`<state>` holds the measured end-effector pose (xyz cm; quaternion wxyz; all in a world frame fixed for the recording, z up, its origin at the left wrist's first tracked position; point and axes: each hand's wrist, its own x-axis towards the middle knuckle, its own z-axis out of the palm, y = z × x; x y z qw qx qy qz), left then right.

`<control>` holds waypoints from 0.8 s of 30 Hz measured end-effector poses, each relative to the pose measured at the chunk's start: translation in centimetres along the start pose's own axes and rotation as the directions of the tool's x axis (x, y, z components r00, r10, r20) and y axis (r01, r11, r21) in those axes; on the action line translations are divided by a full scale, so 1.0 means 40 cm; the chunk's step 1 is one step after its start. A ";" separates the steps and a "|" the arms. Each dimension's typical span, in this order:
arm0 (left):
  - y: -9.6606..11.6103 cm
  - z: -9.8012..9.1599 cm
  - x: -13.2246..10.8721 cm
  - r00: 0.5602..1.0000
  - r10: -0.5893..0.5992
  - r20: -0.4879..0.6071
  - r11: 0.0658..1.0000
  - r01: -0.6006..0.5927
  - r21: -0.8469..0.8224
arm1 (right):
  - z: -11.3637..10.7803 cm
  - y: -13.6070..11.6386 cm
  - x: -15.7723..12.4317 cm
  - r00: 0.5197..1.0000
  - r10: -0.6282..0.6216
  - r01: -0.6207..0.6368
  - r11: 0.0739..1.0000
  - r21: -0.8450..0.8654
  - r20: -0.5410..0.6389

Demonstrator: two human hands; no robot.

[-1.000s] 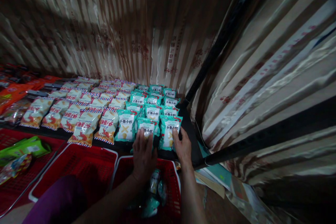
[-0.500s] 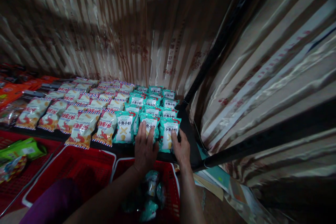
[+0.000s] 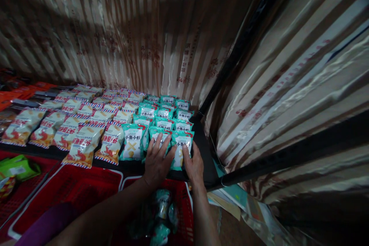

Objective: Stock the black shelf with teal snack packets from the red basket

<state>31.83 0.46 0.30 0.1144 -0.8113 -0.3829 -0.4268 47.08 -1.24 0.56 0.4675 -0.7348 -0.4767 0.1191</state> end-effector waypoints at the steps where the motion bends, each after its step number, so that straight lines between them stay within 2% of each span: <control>1: 0.003 -0.004 0.002 1.000 0.023 0.017 1.000 -0.023 -0.005 | 0.001 -0.001 -0.001 1.000 -0.006 0.006 1.000 -0.007 0.001; 6: 0.015 -0.015 0.009 0.994 0.097 0.047 0.995 -0.096 -0.023 | 0.000 -0.006 -0.004 1.000 -0.024 0.024 0.999 -0.047 0.011; 15: -0.003 0.013 -0.014 0.974 0.221 0.051 0.975 -0.221 0.003 | -0.001 -0.008 -0.004 0.999 -0.033 0.034 0.999 -0.025 0.026; 24: 0.022 0.011 -0.003 0.961 0.248 0.122 0.969 -0.246 -0.028 | -0.008 -0.005 -0.001 0.999 0.039 -0.041 0.997 0.072 0.036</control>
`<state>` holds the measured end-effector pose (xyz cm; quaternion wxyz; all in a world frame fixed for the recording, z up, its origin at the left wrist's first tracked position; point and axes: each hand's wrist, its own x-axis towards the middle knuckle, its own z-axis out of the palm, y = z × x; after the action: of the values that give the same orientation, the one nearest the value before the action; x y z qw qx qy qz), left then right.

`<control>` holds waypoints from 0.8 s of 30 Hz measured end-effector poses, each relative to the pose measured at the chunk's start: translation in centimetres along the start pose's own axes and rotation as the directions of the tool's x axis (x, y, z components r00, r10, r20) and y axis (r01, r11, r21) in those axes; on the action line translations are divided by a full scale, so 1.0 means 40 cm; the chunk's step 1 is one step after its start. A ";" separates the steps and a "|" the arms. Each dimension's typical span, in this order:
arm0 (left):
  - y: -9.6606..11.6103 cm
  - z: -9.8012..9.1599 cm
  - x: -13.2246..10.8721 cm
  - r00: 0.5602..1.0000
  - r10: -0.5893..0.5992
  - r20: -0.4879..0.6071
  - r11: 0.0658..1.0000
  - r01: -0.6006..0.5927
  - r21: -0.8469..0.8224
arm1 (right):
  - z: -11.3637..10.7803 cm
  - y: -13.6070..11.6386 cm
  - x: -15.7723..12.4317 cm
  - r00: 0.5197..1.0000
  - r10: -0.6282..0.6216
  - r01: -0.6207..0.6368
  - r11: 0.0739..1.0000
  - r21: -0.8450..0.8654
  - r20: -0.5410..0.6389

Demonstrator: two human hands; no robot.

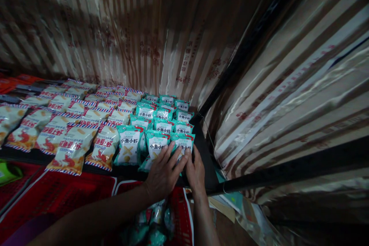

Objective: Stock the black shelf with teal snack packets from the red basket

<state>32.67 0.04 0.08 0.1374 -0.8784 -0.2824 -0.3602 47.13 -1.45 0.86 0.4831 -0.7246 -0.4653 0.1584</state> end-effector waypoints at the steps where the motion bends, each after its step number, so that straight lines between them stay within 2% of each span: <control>1: 0.002 0.002 0.001 1.000 -0.001 0.003 1.000 0.001 0.002 | -0.004 0.002 0.001 1.000 0.017 -0.017 1.000 0.024 -0.002; 8: 0.010 0.002 -0.006 1.000 -0.007 0.000 1.000 0.007 0.018 | -0.033 0.019 0.003 0.997 0.056 -0.052 0.997 0.065 -0.058; 14: -0.004 -0.001 -0.021 0.999 0.031 0.005 0.999 -0.032 0.024 | -0.018 0.010 0.003 0.995 0.056 -0.051 0.996 0.067 -0.082; 20: -0.018 0.000 -0.033 0.998 0.060 0.007 0.998 -0.059 -0.011 | -0.006 0.030 0.023 0.989 0.108 -0.087 0.977 0.193 -0.102; 24: -0.014 -0.014 0.001 0.999 0.043 -0.004 0.998 -0.043 -0.054 | -0.002 0.040 0.037 0.984 0.158 -0.127 0.947 0.295 -0.083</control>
<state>32.05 0.24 0.51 0.1216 -0.8872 -0.2534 -0.3659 48.76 -0.43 -0.13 0.5949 -0.6853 -0.3575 0.2206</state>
